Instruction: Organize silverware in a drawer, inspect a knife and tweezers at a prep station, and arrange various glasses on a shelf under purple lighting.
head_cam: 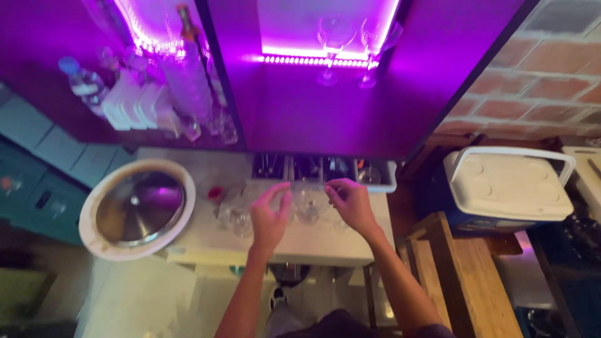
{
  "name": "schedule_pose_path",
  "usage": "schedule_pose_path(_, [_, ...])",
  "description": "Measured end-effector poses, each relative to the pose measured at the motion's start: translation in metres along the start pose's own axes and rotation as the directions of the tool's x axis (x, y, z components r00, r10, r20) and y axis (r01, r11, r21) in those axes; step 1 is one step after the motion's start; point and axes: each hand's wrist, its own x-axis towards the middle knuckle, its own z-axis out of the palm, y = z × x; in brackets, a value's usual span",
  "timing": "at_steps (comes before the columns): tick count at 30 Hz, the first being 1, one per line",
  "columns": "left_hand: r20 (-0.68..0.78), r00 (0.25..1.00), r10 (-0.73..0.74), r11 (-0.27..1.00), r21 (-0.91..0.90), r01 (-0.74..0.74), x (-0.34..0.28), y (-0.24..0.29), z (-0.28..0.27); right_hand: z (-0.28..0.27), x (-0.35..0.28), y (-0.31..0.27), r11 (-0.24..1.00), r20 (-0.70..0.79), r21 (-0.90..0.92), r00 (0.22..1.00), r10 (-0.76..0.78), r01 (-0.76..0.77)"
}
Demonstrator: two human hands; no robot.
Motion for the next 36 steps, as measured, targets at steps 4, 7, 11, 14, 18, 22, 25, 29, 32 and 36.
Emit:
schedule_pose_path(4, [-0.118, 0.993, -0.006, 0.996, 0.089, 0.016, -0.02, -0.028, -0.038, 0.0, -0.029, 0.024, 0.999, 0.036, -0.024, 0.999, 0.034, -0.033])
schedule_pose_path(7, [-0.168, 0.984, -0.053, 0.989, 0.126, 0.075, -0.028, -0.037, -0.058, 0.003, -0.048, 0.03, 0.988, 0.005, -0.147, 0.999, 0.052, -0.05])
schedule_pose_path(11, [-0.145, 0.989, -0.004, 0.971, 0.235, 0.039, -0.022, -0.049, -0.072, 0.017, -0.058, 0.027, 0.967, -0.009, -0.253, 1.0, 0.006, -0.008])
schedule_pose_path(14, [-0.111, 0.993, 0.052, 0.959, 0.284, -0.018, -0.008, -0.043, -0.077, 0.029, -0.053, 0.015, 0.947, -0.034, -0.32, 0.999, -0.005, -0.006])
schedule_pose_path(18, [0.034, 0.991, 0.127, 0.935, 0.33, -0.131, 0.01, -0.045, -0.077, 0.059, -0.047, 0.033, 0.88, 0.076, -0.465, 0.995, -0.066, 0.094])
schedule_pose_path(22, [0.119, 0.988, 0.096, 0.953, 0.277, -0.126, 0.021, -0.049, -0.066, 0.089, -0.043, 0.076, 0.827, 0.115, -0.548, 0.991, -0.071, 0.123])
schedule_pose_path(25, [0.154, 0.979, 0.13, 0.95, 0.264, -0.168, 0.026, -0.047, -0.061, 0.096, -0.044, 0.072, 0.807, 0.081, -0.59, 0.996, 0.041, 0.014])
schedule_pose_path(29, [0.218, 0.966, 0.141, 0.947, 0.254, -0.195, 0.029, -0.047, -0.054, 0.085, -0.049, 0.049, 0.828, 0.057, -0.561, 0.998, 0.029, 0.008])
schedule_pose_path(32, [0.265, 0.952, 0.155, 0.945, 0.242, -0.222, 0.029, -0.045, -0.047, 0.078, -0.051, 0.052, 0.807, 0.07, -0.587, 0.997, -0.026, 0.063])
schedule_pose_path(36, [0.317, 0.936, 0.152, 0.951, 0.212, -0.226, 0.032, -0.032, -0.038, 0.064, -0.055, 0.053, 0.808, -0.039, -0.581, 0.995, 0.087, -0.093])
